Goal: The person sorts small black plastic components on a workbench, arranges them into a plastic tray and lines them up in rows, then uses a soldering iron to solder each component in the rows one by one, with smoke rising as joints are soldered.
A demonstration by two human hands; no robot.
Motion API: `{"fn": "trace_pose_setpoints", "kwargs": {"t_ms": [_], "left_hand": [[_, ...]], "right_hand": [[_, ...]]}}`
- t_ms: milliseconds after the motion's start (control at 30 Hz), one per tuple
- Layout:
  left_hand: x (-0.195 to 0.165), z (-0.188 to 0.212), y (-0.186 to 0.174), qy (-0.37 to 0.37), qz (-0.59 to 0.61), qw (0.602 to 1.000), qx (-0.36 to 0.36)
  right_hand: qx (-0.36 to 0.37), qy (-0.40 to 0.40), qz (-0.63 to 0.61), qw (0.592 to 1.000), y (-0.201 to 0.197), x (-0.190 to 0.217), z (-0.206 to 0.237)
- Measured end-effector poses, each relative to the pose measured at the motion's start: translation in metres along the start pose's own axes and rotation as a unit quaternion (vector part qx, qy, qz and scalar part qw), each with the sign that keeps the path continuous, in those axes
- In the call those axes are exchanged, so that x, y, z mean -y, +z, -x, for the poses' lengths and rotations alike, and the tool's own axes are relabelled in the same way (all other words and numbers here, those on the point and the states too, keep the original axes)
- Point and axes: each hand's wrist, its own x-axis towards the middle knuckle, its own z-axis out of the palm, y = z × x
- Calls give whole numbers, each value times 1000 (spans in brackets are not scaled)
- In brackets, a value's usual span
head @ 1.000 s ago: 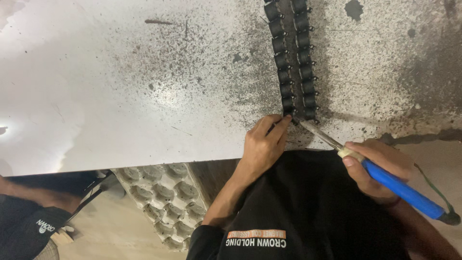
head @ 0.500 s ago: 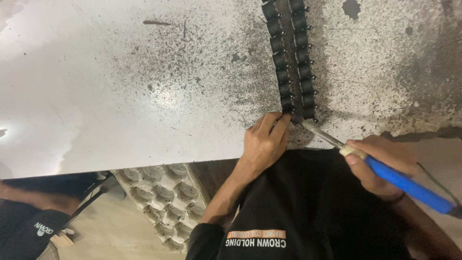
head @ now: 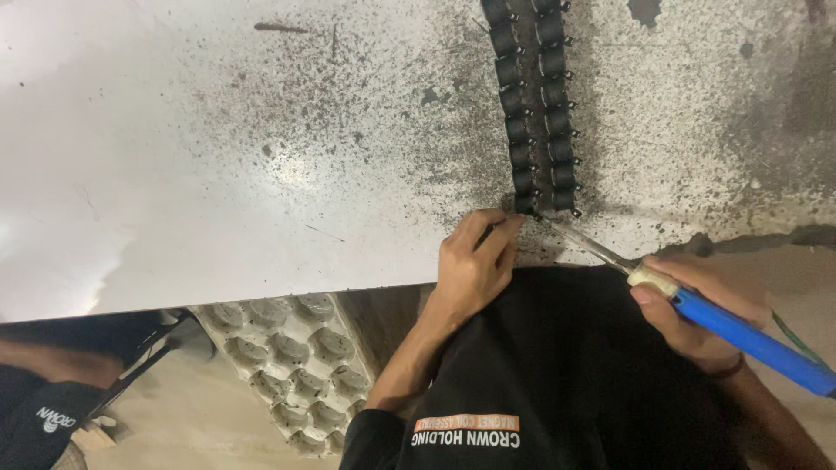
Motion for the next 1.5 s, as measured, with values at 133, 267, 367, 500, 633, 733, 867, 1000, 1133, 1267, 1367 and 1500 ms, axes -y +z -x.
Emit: {"fn": "trace_pose_setpoints", "kwargs": {"t_ms": [133,267,367,500,633,733,867,1000,1133,1267,1367,1500], "left_hand": [[2,1,2,14,1,1000,-5],[2,-2,5,18,1,1000,-7],[0,-3,6,15,2,1000,-5],[-1,-7,7,22,-31,998,-46],[1,-9,6,40,-60,996,-45],[4,-9,8,50,-56,996,-43],[6,-11,11,56,-45,997,-34],[-1,-12,1,53,-18,998,-43],[-13,-13,-16,35,-34,995,-83],[-11,-30,-11,16,-53,997,-59],[-3,-41,0,27,-54,996,-68],[1,-40,7,21,-67,995,-69]], "right_hand": [[-4,-14,27,1000,0,-5,-1],[0,-13,38,999,-1,-4,-5],[-4,-18,15,1000,1,0,-9],[2,12,-8,1000,4,18,-18],[34,17,24,999,1,43,-39],[82,-44,46,995,-3,54,-57],[152,-158,100,971,-5,50,-68],[104,-116,41,987,-11,28,-67],[-12,8,-114,993,-11,12,-57],[-45,39,-162,985,2,4,-52],[-52,28,-73,996,9,4,-49],[-44,9,-34,998,10,3,-44]]}}
